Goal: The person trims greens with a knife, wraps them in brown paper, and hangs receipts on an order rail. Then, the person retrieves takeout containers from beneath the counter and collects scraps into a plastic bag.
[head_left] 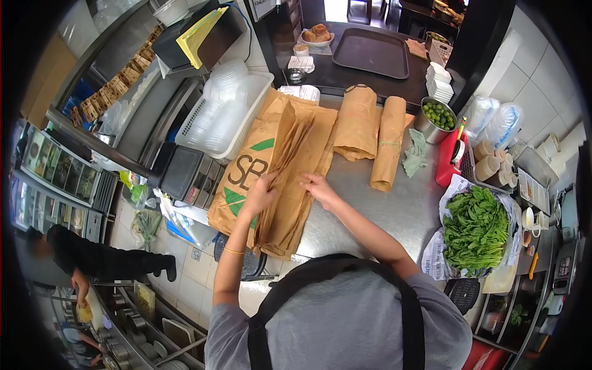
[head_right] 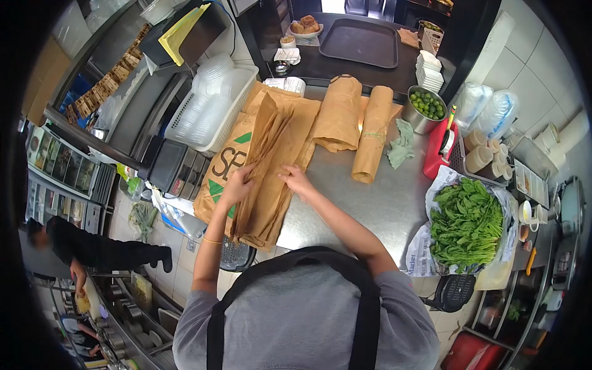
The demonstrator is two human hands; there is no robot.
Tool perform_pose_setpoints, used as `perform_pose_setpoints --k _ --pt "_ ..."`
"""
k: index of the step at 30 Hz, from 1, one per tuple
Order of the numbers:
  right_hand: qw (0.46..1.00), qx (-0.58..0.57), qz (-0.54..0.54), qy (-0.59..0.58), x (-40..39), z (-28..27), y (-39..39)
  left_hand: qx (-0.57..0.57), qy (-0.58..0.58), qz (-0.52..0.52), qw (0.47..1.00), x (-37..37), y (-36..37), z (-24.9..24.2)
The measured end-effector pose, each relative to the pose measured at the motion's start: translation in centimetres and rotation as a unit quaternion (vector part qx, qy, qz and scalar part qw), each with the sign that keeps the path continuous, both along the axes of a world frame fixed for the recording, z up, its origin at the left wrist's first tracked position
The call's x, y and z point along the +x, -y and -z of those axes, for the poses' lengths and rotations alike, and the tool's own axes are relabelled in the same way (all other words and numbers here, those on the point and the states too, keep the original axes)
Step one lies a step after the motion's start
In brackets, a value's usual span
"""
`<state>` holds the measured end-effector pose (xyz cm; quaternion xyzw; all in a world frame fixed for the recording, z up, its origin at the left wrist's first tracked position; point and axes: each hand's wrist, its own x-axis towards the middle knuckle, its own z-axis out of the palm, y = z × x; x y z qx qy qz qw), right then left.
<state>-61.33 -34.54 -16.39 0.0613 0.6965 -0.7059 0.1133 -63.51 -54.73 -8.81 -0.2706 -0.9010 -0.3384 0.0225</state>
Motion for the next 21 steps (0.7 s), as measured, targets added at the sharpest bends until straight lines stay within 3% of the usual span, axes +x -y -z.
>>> perform_pose_setpoints --k 5,6,9,12,15,18,20,21 --pt "0.981 0.096 -0.023 -0.164 0.3 -1.4 1.2 -0.119 -0.046 -0.049 0.991 2.5 -3.3 -0.8" --pt "0.975 0.124 -0.004 -0.182 0.4 -2.0 1.5 -0.128 -0.161 -0.046 0.978 2.4 -3.8 0.0" --pt "0.978 0.030 0.020 -0.204 1.6 -4.3 0.9 -0.149 -0.178 -0.067 0.970 1.9 -4.3 1.1" --pt "0.950 0.106 0.064 -0.286 3.7 -5.9 -1.6 -0.179 -0.153 -0.071 0.969 1.7 -4.8 2.4" --pt "0.950 0.059 0.135 -0.276 7.3 -9.2 -5.9 -0.240 -0.131 -0.076 0.959 1.6 -6.1 3.3" --pt "0.942 0.008 0.226 -0.249 10.6 -9.4 -11.7 -0.248 -0.175 -0.082 0.949 1.7 -7.2 4.1" --pt "0.918 0.061 0.302 -0.249 12.7 -8.9 -16.0 -0.273 -0.174 -0.088 0.942 2.2 -8.0 4.3" --pt "0.926 0.030 0.313 -0.209 13.8 -8.9 -17.7 -0.282 -0.164 -0.091 0.941 2.1 -8.4 4.7"
